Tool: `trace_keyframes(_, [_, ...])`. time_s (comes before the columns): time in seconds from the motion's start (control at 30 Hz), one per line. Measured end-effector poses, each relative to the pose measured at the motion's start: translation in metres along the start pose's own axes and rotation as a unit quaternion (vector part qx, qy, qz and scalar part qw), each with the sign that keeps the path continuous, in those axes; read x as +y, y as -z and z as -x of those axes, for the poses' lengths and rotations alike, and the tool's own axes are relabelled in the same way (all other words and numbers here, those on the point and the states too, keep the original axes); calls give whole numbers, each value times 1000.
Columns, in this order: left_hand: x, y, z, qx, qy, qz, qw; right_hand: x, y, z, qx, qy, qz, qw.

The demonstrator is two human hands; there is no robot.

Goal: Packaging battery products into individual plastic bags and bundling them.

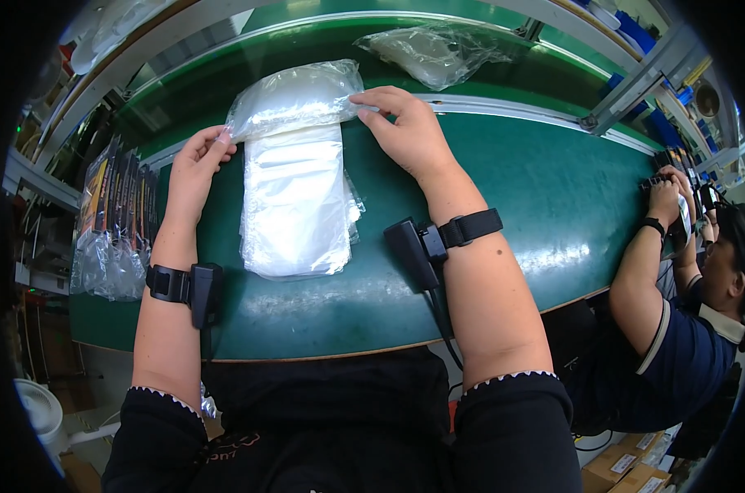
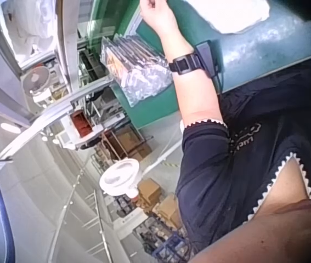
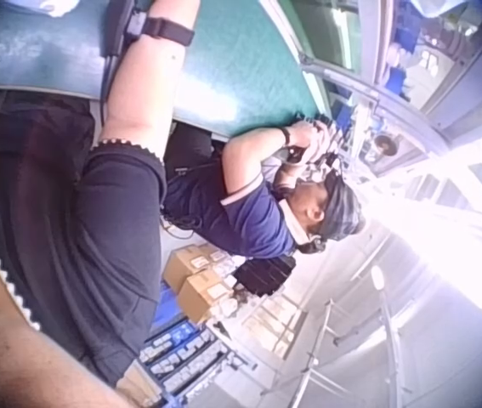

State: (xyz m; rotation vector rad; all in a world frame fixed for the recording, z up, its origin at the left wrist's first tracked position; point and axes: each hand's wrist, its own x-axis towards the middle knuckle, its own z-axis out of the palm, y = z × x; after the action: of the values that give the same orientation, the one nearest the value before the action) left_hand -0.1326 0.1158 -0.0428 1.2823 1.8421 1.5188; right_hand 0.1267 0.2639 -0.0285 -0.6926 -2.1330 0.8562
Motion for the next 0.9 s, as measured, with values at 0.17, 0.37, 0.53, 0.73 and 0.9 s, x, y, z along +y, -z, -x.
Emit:
trace_keyframes(0.17, [0,1,0,8,-3,1,1000,-1,-2,0,8,-28,-4,1000])
trace_keyframes(0.37, [2,0,1,7,-12,3,1000,-1,-3,1,17,-55,-10,998])
trace_keyframes(0.53, [1,0,1,6,-10,-3,1000,0,-4,0,24,-74,-29,997])
trace_keyframes(0.73, [-2,0,1,24,-1,-25,999,13,-5,-4,57,-90,-56,993])
trace_keyframes(0.9, [8,-3,3,42,11,-3,999,23,-3,-5,41,-133,-29,990])
